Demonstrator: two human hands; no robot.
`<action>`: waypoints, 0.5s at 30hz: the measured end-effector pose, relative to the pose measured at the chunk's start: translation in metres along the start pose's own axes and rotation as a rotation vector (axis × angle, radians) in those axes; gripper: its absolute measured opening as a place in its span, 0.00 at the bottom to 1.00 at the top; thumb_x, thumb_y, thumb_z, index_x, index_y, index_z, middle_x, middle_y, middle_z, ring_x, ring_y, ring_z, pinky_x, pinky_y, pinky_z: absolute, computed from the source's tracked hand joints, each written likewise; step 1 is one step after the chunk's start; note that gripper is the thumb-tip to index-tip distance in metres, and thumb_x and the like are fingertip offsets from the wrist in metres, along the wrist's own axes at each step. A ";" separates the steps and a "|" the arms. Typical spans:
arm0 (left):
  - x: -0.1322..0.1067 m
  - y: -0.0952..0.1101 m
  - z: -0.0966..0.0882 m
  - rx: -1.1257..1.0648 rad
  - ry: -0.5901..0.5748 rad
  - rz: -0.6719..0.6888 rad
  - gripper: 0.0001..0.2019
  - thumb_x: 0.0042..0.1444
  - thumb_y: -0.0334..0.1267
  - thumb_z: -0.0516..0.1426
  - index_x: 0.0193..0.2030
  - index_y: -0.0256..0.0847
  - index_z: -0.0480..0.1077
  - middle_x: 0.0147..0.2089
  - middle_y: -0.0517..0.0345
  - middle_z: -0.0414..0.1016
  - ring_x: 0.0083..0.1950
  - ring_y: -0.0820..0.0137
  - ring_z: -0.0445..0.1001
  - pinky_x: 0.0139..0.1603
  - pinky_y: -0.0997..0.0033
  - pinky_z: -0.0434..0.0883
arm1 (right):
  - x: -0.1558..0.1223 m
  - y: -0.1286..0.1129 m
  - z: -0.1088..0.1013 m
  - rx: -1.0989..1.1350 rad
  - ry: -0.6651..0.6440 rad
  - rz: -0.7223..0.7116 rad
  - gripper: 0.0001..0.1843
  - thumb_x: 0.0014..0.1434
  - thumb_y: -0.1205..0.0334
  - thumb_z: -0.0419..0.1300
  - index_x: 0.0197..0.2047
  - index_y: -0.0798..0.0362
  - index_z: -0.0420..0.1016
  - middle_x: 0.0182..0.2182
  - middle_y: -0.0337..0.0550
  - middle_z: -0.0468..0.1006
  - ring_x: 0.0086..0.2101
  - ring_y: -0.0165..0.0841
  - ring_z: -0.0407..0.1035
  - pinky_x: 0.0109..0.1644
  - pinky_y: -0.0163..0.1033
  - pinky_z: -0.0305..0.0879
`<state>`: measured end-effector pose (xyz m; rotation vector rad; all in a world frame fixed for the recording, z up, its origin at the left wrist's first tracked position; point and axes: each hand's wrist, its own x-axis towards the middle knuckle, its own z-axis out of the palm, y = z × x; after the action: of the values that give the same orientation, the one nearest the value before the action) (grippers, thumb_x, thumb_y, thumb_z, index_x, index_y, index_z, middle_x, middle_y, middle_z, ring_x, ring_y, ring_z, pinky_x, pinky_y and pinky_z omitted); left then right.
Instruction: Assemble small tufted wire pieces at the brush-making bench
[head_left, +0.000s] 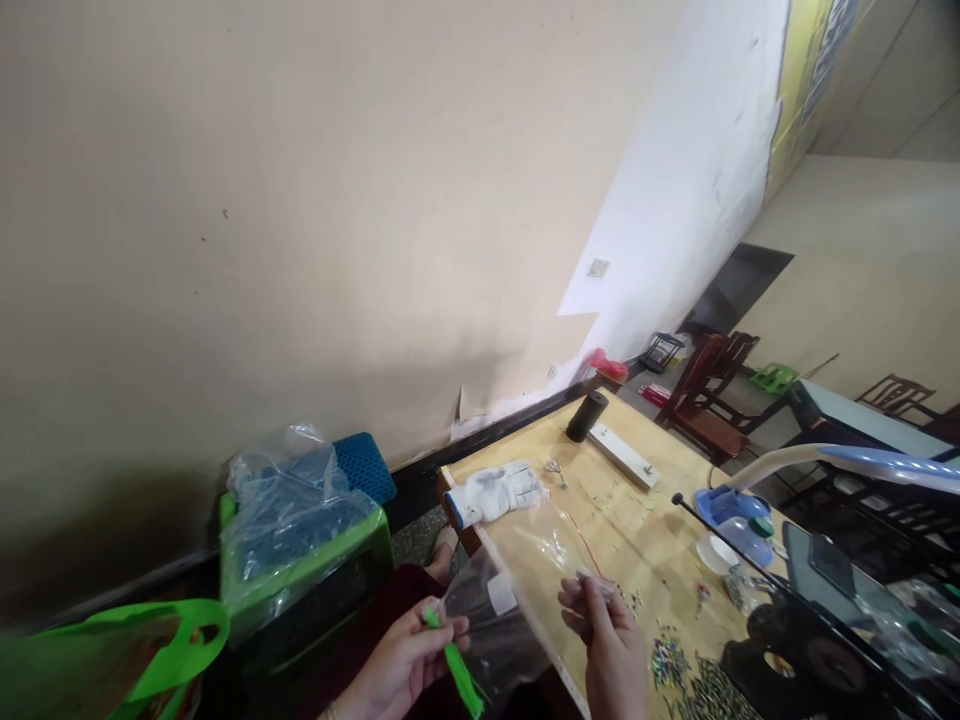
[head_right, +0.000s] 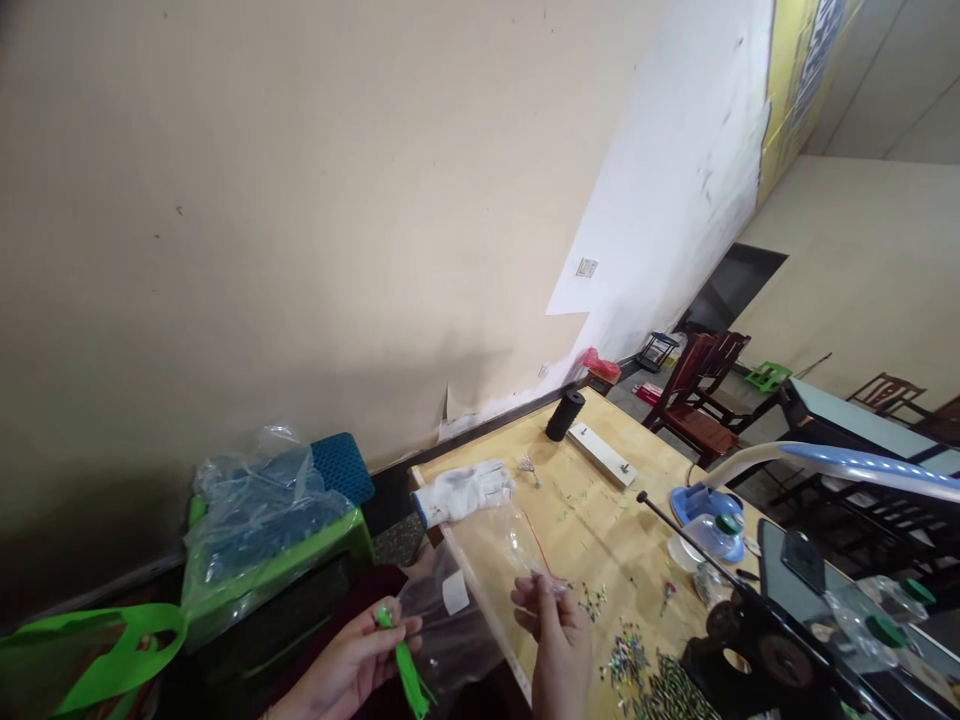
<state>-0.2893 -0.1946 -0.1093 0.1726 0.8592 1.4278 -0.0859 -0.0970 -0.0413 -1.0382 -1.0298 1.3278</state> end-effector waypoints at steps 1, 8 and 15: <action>-0.002 0.003 -0.001 0.030 -0.041 -0.018 0.15 0.47 0.28 0.66 0.29 0.40 0.61 0.38 0.55 0.80 0.39 0.64 0.80 0.41 0.69 0.72 | 0.002 -0.001 -0.001 0.000 0.005 -0.014 0.27 0.45 0.40 0.70 0.36 0.56 0.76 0.31 0.46 0.82 0.32 0.38 0.76 0.33 0.37 0.73; -0.020 0.050 0.005 0.361 -0.457 -0.063 0.18 0.47 0.31 0.64 0.46 0.36 0.70 0.45 0.42 0.79 0.44 0.61 0.79 0.39 0.71 0.69 | 0.008 -0.015 -0.002 -0.169 -0.234 -0.024 0.27 0.49 0.38 0.67 0.37 0.56 0.77 0.28 0.48 0.81 0.25 0.37 0.73 0.26 0.37 0.69; -0.023 0.056 0.033 0.459 -0.215 0.286 0.08 0.52 0.40 0.63 0.31 0.39 0.71 0.22 0.56 0.76 0.21 0.71 0.72 0.23 0.76 0.63 | 0.002 -0.011 0.023 -0.079 -0.507 0.104 0.34 0.44 0.36 0.69 0.48 0.50 0.77 0.45 0.53 0.80 0.46 0.52 0.74 0.49 0.52 0.72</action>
<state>-0.3111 -0.1920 -0.0439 0.8096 1.0001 1.4206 -0.1059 -0.0947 -0.0249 -0.8365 -1.4257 1.6965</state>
